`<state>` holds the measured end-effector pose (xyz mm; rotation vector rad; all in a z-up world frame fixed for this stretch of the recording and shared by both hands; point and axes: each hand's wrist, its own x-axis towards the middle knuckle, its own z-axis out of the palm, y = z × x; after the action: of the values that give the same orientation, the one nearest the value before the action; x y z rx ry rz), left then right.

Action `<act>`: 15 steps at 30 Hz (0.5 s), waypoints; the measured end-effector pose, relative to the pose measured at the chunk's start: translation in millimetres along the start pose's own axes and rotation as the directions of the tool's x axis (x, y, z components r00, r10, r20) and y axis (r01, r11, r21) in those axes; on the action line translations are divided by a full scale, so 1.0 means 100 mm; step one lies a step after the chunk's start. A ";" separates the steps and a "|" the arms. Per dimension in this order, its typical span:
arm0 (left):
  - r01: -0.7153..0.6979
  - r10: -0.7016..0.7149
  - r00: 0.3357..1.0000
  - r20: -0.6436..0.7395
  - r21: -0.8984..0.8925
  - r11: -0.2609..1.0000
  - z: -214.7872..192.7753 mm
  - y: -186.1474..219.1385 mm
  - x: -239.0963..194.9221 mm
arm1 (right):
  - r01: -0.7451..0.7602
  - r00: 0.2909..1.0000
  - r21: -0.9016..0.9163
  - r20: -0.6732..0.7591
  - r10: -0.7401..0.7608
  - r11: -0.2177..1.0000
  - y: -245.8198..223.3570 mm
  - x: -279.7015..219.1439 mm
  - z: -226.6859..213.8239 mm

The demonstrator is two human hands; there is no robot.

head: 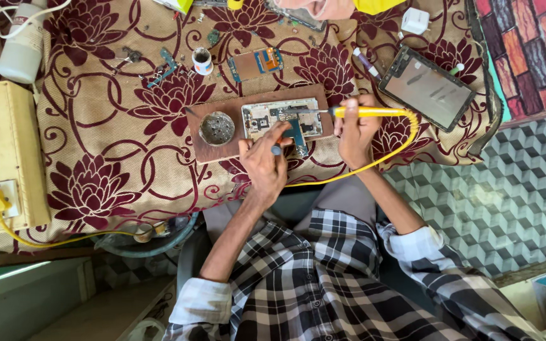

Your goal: The person uses a soldering iron and solder wire to work on a small circuit board placed on a wooden board. They repeatedly apply heat and solder to specific points on the board while holding it steady with the other hand.

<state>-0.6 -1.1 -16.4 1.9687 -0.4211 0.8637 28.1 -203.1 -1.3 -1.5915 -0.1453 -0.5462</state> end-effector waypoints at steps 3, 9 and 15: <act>-0.064 0.056 0.995 0.088 0.090 0.994 -0.04 0.00 -0.03 | 0.063 0.996 -0.115 0.063 -0.056 0.991 -0.06 -0.03 0.04; -0.177 0.162 0.981 0.110 0.143 0.974 -0.11 0.08 -0.03 | 0.222 0.973 -0.309 0.133 -0.189 0.925 -0.19 0.04 0.05; -0.186 0.173 0.979 0.104 0.130 0.974 -0.15 0.14 0.03 | 0.410 0.912 -0.455 0.214 -0.349 0.791 -0.36 0.15 0.09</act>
<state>-12.5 4.1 -0.7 2.1290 -0.6151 0.9397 28.5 -194.0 37.0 -2.1164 -0.4575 -0.8517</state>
